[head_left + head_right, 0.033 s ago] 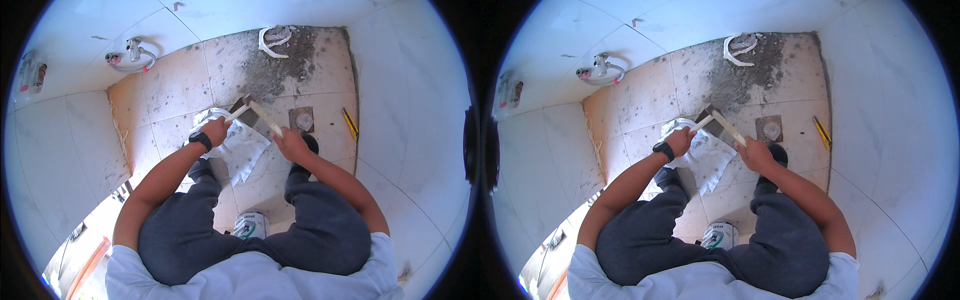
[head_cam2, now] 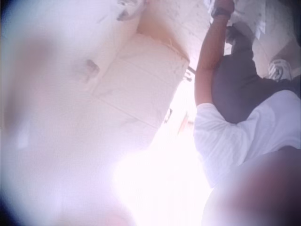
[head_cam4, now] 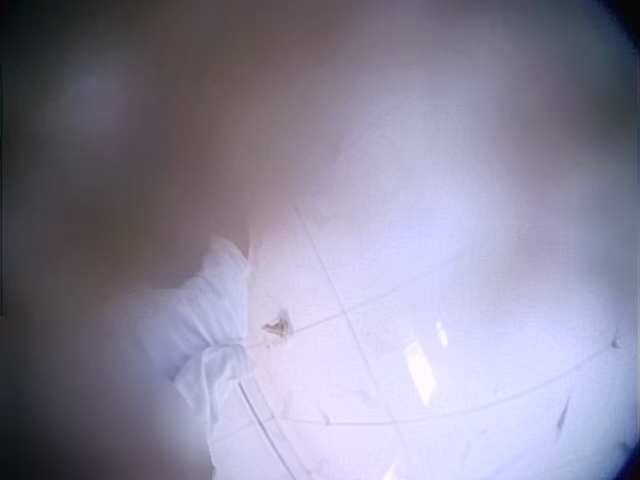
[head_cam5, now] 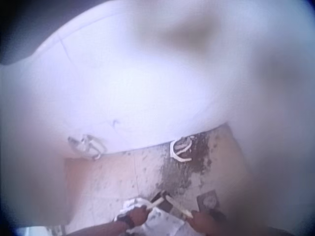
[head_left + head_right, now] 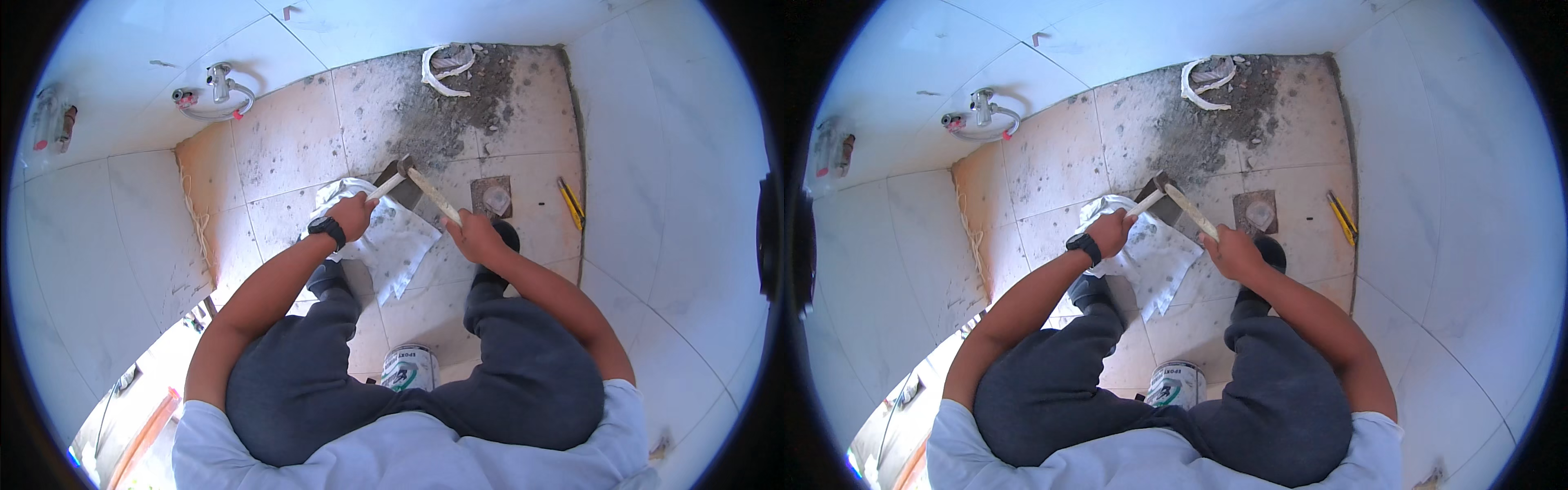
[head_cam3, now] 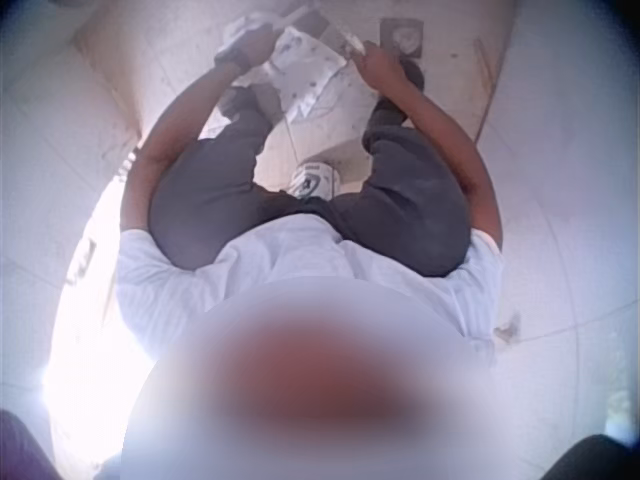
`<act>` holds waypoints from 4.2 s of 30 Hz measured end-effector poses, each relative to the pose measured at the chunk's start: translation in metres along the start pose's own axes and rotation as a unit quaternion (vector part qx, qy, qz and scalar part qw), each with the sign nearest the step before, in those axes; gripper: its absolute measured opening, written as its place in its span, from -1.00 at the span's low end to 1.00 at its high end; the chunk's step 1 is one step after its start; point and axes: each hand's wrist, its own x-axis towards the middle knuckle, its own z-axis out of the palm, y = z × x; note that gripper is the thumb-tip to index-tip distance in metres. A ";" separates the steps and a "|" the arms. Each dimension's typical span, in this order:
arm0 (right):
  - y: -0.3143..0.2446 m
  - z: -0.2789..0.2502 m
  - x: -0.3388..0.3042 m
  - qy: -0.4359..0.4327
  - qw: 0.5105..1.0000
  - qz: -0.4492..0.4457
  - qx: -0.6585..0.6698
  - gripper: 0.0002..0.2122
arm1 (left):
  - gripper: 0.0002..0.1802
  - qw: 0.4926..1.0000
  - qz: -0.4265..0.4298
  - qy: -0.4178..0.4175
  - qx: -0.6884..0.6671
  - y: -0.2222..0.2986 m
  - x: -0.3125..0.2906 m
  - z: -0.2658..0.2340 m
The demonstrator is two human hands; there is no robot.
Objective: The person uses a hammer and chisel to break tiles on a tiled floor. They repeatedly strike the chisel to chip away at the tiles, creating a hole in the floor.
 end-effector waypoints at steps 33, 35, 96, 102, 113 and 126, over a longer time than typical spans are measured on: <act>-0.021 -0.016 0.010 0.010 1.000 0.013 0.026 -0.55 | -0.36 0.999 0.015 0.027 0.008 -0.009 0.012 0.003; -0.024 -0.019 0.008 -0.015 0.999 0.021 0.047 -0.55 | -0.35 1.000 0.015 0.019 0.002 -0.009 0.012 0.003; -0.015 -0.043 -0.003 -0.003 0.998 0.036 0.049 -0.53 | -0.28 1.000 -0.011 -0.008 -0.017 -0.013 0.012 -0.010; -0.022 -0.043 -0.006 0.001 0.997 0.008 0.082 -0.58 | -0.30 0.999 -0.043 0.021 0.008 0.006 -0.006 -0.002; -0.024 -0.030 -0.004 0.022 0.993 -0.037 0.114 -0.60 | -0.30 0.999 -0.046 0.015 -0.003 0.006 -0.012 0.009; -0.023 -0.015 0.003 -0.016 0.999 -0.032 0.005 -0.59 | -0.29 0.999 -0.041 0.012 -0.011 -0.006 -0.009 0.013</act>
